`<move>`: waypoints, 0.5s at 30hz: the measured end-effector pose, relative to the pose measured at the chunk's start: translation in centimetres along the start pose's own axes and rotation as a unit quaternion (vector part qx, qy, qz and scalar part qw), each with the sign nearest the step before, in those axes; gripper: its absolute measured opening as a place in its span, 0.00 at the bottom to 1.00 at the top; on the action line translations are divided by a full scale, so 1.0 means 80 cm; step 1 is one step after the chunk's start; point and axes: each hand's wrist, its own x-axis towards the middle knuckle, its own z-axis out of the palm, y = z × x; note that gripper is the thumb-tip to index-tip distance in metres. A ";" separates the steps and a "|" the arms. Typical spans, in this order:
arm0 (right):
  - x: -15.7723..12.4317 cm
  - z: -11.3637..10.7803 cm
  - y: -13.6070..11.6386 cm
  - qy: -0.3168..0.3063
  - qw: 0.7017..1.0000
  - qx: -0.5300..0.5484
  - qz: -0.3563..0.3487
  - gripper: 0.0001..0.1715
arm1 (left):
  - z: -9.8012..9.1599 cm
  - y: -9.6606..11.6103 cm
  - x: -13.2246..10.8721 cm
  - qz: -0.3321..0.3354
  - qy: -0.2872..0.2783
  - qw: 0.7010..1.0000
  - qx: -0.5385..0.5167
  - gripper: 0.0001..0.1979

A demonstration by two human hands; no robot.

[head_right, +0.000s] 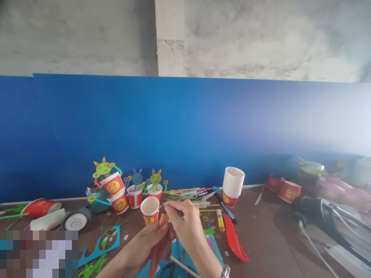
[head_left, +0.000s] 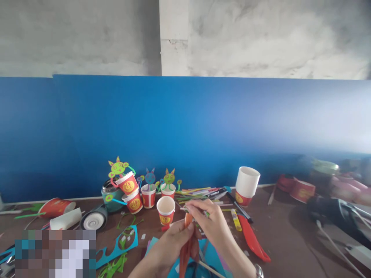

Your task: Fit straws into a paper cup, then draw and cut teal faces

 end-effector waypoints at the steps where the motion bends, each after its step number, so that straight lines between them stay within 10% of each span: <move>1: 0.000 0.001 -0.001 -0.005 1.000 0.001 0.003 0.14 | 0.000 -0.001 0.000 -0.003 -0.008 1.000 -0.008 0.23; 6: 0.003 -0.008 -0.001 0.008 1.000 0.014 0.000 0.15 | -0.003 0.004 -0.003 -0.049 -0.023 0.998 -0.026 0.23; 15: -0.005 -0.017 -0.017 -0.072 0.996 -0.054 -0.009 0.17 | -0.008 -0.004 0.009 0.008 0.141 0.983 0.120 0.22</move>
